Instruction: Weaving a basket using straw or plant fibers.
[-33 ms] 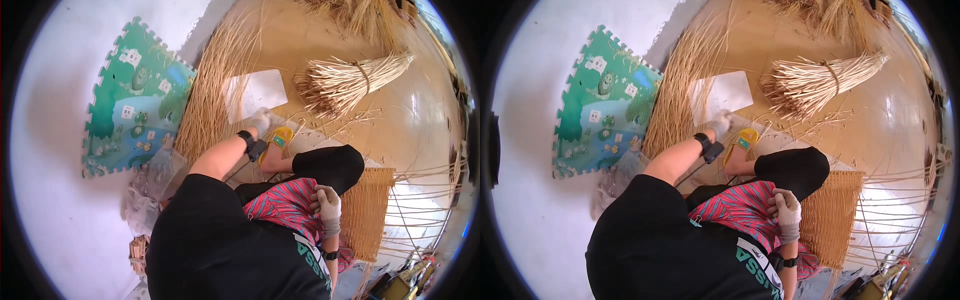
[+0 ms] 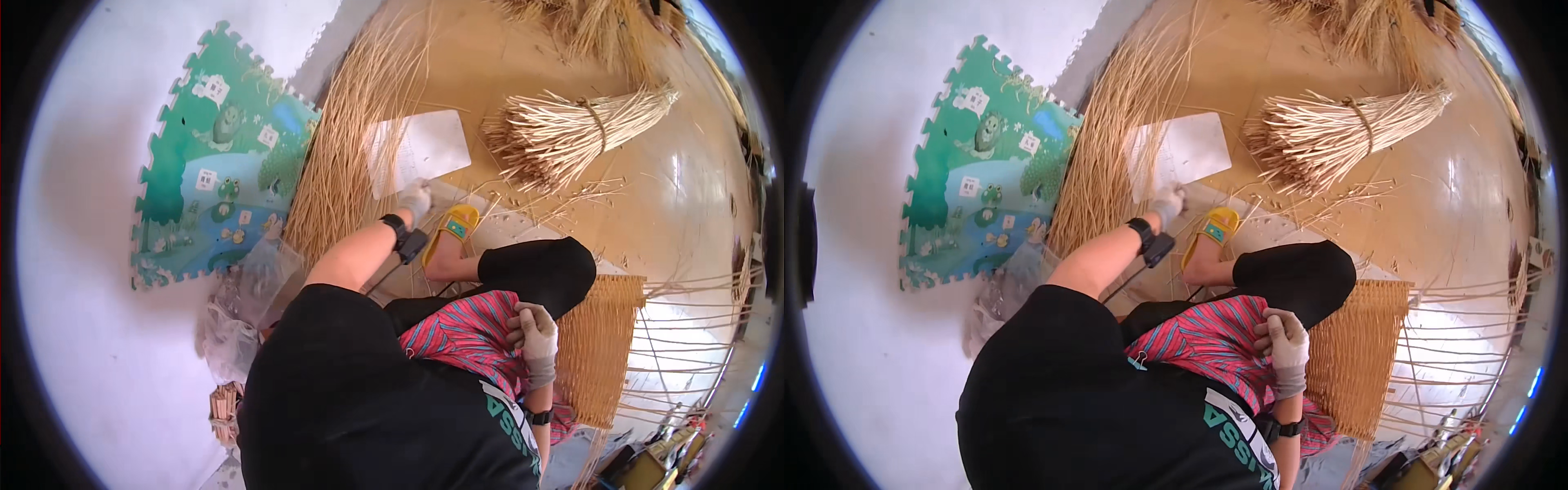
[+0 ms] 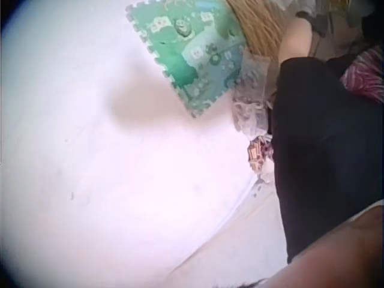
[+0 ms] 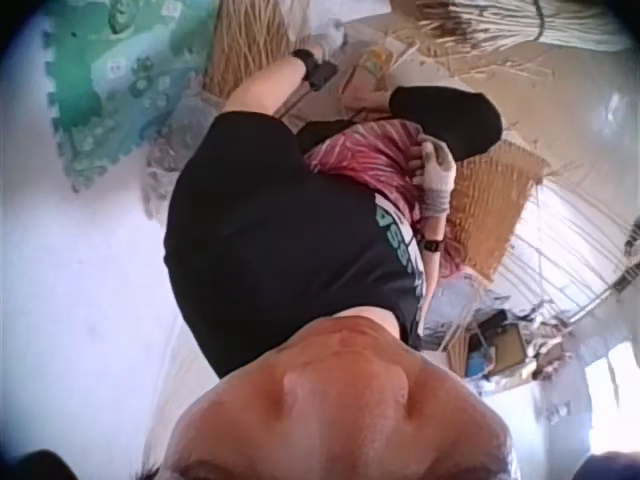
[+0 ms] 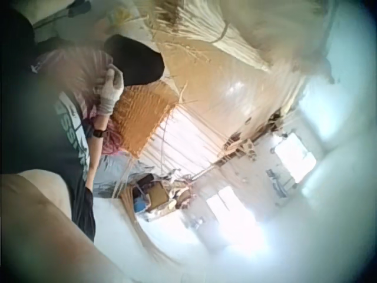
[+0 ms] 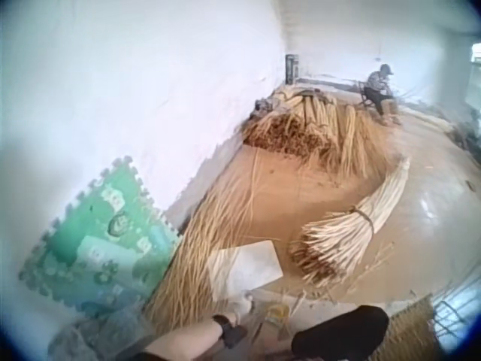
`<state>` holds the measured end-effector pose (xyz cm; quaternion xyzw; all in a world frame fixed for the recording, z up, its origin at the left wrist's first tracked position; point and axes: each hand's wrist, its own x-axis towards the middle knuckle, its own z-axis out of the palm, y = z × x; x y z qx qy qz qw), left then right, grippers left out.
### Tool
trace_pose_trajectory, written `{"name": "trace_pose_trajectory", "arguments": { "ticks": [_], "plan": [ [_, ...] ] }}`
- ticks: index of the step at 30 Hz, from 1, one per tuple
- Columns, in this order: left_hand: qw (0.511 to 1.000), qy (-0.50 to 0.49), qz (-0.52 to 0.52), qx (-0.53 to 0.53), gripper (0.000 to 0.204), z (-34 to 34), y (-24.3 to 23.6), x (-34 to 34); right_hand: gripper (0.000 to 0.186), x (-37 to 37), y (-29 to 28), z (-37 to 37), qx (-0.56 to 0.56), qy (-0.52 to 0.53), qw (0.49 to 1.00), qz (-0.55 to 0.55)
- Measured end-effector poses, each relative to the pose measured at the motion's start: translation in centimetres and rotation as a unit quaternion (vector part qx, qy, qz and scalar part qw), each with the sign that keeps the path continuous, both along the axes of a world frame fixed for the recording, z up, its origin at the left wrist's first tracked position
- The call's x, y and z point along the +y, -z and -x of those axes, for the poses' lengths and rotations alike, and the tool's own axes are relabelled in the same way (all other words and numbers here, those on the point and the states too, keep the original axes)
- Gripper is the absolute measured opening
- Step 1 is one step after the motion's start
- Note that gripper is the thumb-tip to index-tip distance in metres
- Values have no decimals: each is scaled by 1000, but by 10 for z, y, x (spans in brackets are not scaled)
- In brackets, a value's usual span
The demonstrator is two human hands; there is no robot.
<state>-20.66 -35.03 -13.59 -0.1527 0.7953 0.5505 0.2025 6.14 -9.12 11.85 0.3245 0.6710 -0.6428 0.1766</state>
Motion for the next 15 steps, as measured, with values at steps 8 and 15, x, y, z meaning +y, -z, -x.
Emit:
{"name": "trace_pose_trajectory", "arguments": {
  "ticks": [8, 15],
  "plan": [
    [917, 86, 340, -189, 45, -79, 43, -121, 26, -1, 9, 14, -40, 56, 997, -20],
    [905, -386, 4, -180, 49, -35, 37, -172, 25, -8, 4, 18, -46, 63, 996, -51]
  ]
}}
